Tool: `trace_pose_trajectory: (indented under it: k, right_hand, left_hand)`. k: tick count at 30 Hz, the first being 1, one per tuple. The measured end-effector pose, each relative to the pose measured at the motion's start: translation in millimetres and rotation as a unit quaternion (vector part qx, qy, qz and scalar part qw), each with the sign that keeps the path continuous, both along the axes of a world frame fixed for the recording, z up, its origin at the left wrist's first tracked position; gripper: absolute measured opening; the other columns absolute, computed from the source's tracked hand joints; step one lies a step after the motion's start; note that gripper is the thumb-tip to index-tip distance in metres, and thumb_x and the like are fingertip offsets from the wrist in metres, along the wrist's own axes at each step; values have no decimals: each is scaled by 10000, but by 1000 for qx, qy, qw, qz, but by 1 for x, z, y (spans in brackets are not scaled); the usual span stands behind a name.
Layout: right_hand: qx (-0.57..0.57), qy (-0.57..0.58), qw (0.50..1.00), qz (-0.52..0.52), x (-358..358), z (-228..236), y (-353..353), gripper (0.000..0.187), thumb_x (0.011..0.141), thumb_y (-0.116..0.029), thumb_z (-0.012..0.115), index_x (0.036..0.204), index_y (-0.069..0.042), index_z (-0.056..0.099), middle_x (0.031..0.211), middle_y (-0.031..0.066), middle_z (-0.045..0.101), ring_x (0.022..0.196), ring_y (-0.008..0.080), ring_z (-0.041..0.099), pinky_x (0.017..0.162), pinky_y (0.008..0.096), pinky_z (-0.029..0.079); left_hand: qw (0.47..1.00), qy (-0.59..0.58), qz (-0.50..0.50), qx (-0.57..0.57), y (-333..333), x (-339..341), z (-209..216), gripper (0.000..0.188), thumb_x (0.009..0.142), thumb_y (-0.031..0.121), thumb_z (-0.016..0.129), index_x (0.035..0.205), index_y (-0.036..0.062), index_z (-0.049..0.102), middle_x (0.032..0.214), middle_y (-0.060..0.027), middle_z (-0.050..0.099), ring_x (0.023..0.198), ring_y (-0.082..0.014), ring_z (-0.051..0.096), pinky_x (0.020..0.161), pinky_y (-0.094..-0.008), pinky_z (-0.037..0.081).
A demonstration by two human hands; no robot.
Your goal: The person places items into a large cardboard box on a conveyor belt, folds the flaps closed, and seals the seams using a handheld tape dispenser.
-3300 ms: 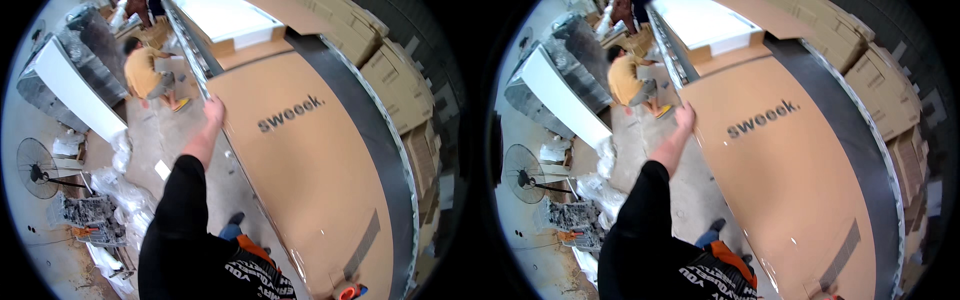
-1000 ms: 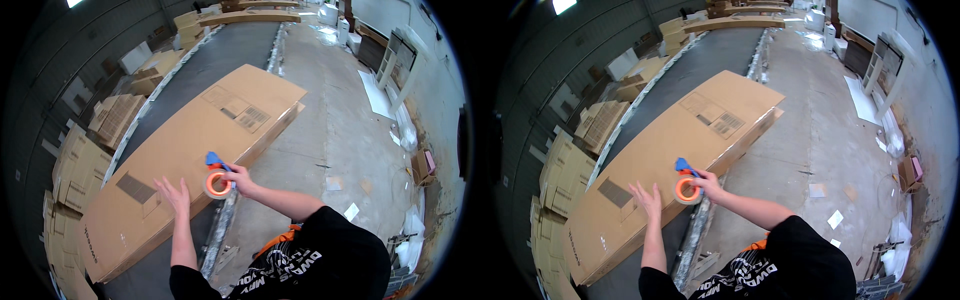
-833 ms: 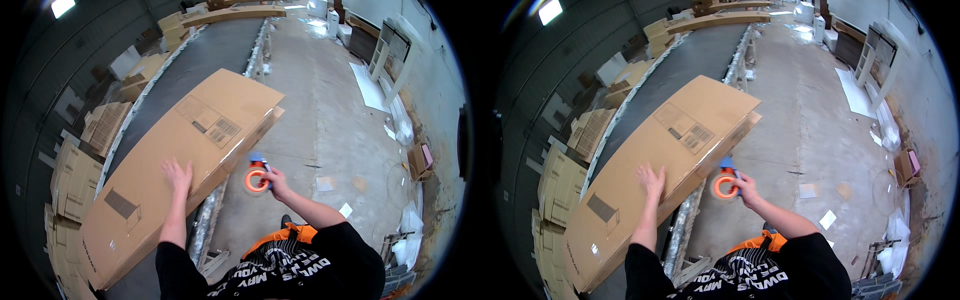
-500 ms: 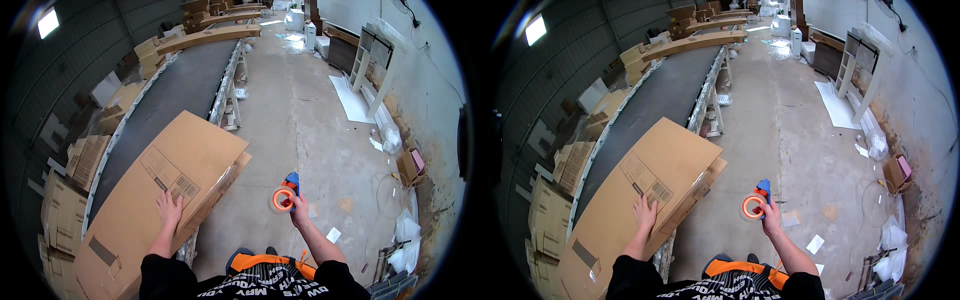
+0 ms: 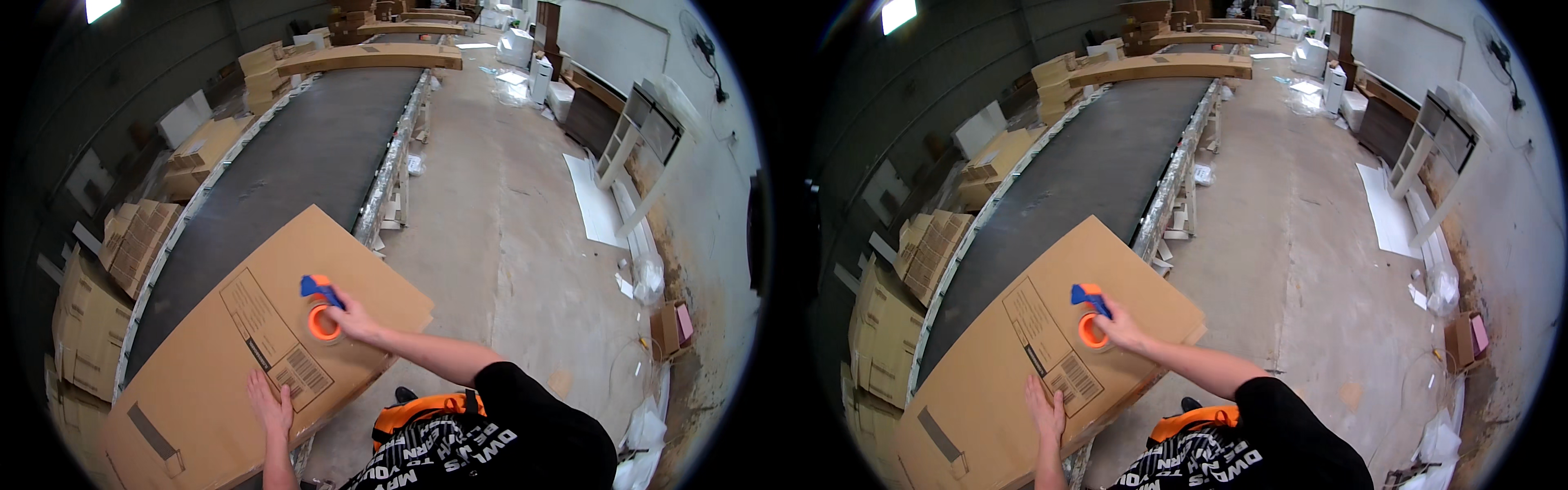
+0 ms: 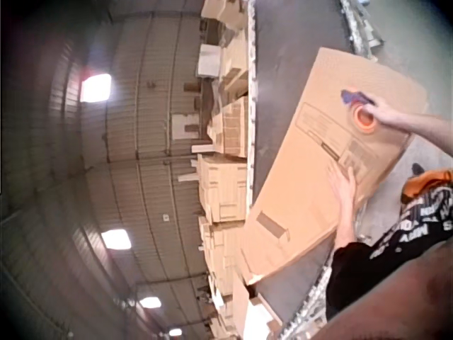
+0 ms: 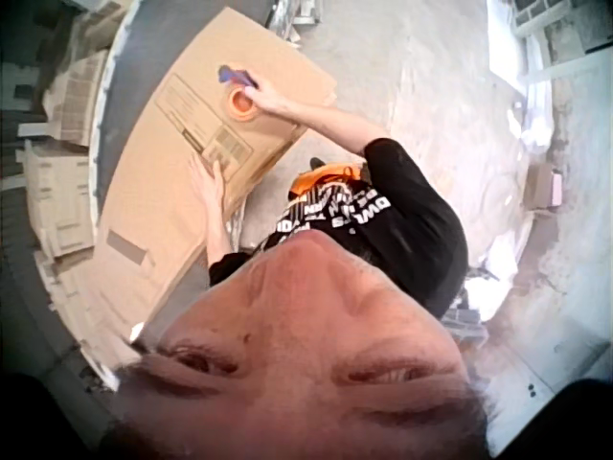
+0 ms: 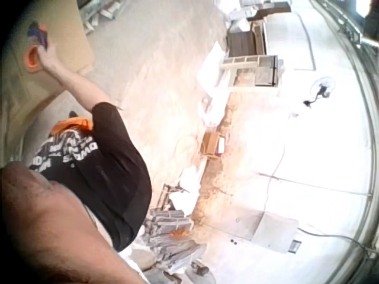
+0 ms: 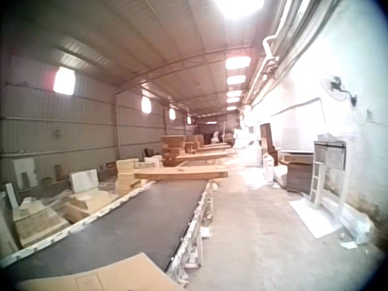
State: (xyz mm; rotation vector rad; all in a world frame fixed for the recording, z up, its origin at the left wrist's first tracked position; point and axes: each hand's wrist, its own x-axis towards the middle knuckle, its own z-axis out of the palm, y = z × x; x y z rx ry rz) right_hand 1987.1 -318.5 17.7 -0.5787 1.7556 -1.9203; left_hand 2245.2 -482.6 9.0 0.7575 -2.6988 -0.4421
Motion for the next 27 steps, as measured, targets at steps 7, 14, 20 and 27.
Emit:
trace_pose_trajectory:
  k: [7,14,20,27]
  right_hand:
    - [194,246,949,36,28,-2,-136,445,800,-363,558,1139,-76,592,946,174,657,922,365,588,884,480,435]
    - [13,576,782,236,-105,19,-178,188,693,-214,687,691,-28,659,709,159,655,771,339,640,709,448,510]
    - [280,672,669,152,-271,-32,-207,627,932,-555,423,1327,-79,526,1251,195,587,1123,372,569,950,425,456]
    - [119,417,881,191,-320,-88,-234,710,937,-624,362,1277,-31,553,1223,233,600,1136,405,558,946,442,440]
  left_hand:
    - [981,-51,182,-35,16,5,3,680,878,342,597,1382,-66,389,1439,-271,381,1358,-435,313,1138,-510,224]
    - [841,-80,534,-32,93,-100,-14,839,900,507,478,1441,-94,250,1509,-291,242,1413,-468,175,1166,-537,101]
    - [812,-152,560,65,109,-127,17,787,965,539,276,1469,-63,219,1566,-228,128,1447,-439,55,1177,-518,48]
    - [813,-113,571,16,125,-142,13,782,955,543,306,1439,-70,294,1535,-239,223,1430,-433,152,1174,-509,90]
